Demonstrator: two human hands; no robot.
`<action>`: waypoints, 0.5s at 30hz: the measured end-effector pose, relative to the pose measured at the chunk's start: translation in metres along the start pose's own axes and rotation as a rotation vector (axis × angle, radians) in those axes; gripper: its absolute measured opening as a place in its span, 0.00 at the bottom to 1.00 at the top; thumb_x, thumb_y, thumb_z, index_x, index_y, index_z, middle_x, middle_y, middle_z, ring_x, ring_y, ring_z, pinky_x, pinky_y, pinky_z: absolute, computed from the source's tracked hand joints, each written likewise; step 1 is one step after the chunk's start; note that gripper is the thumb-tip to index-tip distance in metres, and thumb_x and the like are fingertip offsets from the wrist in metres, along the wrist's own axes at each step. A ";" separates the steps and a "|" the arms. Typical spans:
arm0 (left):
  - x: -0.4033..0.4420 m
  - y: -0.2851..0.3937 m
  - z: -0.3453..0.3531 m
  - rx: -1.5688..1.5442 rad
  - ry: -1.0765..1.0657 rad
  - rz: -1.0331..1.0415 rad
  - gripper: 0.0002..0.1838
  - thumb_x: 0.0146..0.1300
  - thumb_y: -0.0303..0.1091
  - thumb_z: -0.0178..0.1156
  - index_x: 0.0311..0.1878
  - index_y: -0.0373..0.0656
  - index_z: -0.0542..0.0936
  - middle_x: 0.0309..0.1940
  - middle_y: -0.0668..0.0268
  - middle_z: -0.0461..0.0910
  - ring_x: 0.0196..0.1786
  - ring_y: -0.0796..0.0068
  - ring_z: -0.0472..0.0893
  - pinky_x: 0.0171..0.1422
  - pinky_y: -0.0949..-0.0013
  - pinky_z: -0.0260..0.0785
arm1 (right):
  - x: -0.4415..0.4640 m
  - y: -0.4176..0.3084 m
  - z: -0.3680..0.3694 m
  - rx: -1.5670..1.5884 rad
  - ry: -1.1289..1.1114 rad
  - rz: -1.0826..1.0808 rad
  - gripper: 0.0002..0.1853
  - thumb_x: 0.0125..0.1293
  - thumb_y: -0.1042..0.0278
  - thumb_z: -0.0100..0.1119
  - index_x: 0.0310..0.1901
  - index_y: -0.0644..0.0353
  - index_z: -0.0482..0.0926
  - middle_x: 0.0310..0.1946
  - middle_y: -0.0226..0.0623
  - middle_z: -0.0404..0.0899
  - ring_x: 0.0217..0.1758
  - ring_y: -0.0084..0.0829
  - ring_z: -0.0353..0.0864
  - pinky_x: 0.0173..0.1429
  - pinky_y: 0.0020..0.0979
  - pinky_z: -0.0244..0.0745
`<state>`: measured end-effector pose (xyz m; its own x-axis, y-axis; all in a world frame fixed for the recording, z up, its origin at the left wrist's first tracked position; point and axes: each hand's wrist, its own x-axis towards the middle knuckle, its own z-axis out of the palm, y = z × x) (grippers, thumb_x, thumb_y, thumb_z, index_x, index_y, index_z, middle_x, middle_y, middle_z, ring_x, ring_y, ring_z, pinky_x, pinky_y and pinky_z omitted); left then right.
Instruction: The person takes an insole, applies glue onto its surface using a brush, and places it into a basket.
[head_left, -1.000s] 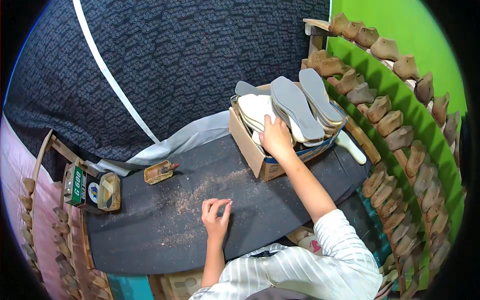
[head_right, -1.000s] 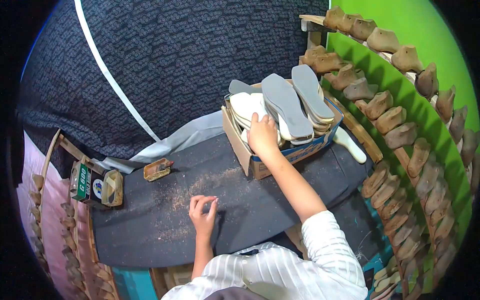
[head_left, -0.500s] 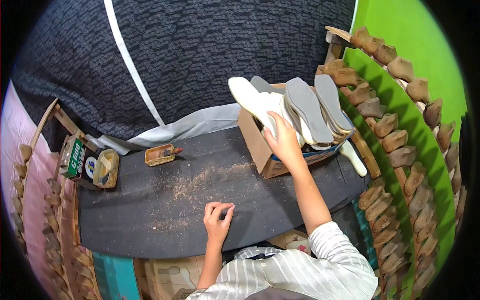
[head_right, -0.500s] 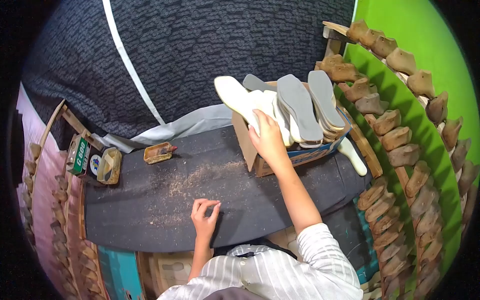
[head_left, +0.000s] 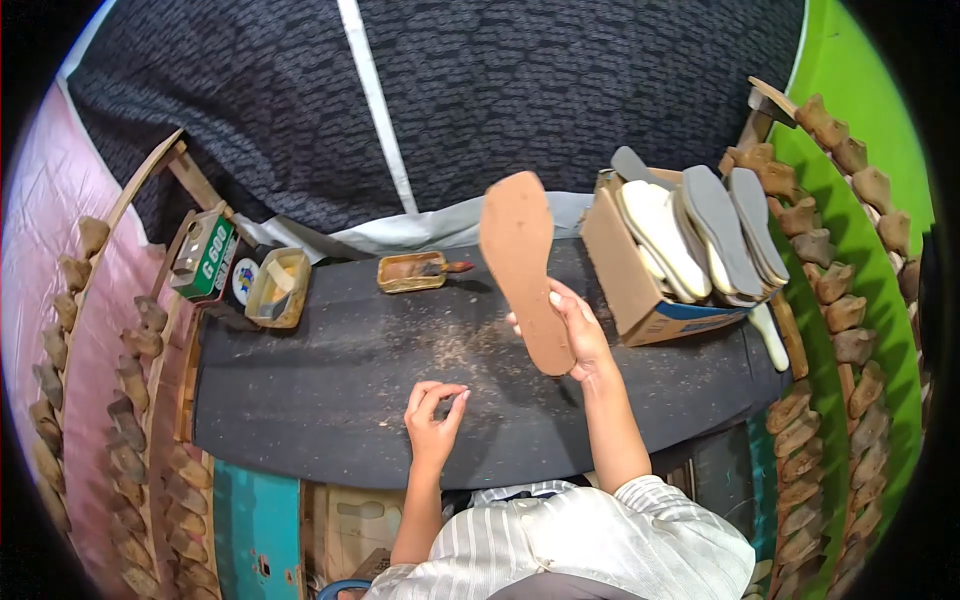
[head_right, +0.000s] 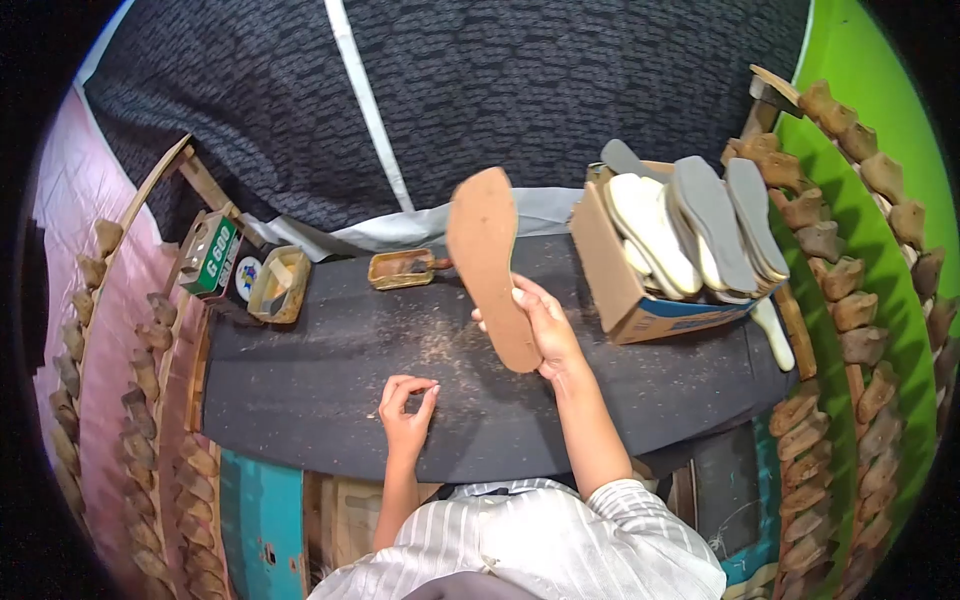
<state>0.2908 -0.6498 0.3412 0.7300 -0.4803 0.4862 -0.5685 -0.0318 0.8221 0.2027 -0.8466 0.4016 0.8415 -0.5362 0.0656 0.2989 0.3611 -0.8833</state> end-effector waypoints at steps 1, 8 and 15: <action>0.004 -0.007 -0.009 0.010 0.006 -0.003 0.05 0.47 0.22 0.65 0.29 0.40 0.81 0.28 0.65 0.75 0.32 0.73 0.75 0.37 0.73 0.68 | 0.003 0.005 0.008 0.067 -0.079 0.054 0.31 0.60 0.54 0.52 0.59 0.69 0.62 0.45 0.46 0.74 0.41 0.37 0.80 0.44 0.32 0.77; 0.044 -0.057 -0.033 -0.756 -0.108 -0.253 0.27 0.67 0.51 0.41 0.60 0.41 0.59 0.43 0.62 0.71 0.43 0.75 0.73 0.46 0.74 0.65 | 0.030 0.094 0.052 0.309 -0.285 0.275 0.24 0.63 0.64 0.48 0.57 0.67 0.62 0.47 0.50 0.73 0.43 0.42 0.79 0.46 0.38 0.78; 0.059 -0.079 -0.039 -1.016 -0.061 -0.534 0.32 0.67 0.56 0.31 0.63 0.41 0.58 0.56 0.57 0.67 0.54 0.58 0.72 0.54 0.61 0.69 | 0.030 0.150 0.082 0.003 -0.142 0.368 0.18 0.67 0.65 0.47 0.54 0.66 0.70 0.45 0.39 0.77 0.42 0.28 0.79 0.49 0.28 0.74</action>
<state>0.3936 -0.6418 0.3162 0.7504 -0.6609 0.0118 0.3963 0.4641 0.7921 0.3097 -0.7459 0.3096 0.9467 -0.2595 -0.1908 -0.0327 0.5120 -0.8584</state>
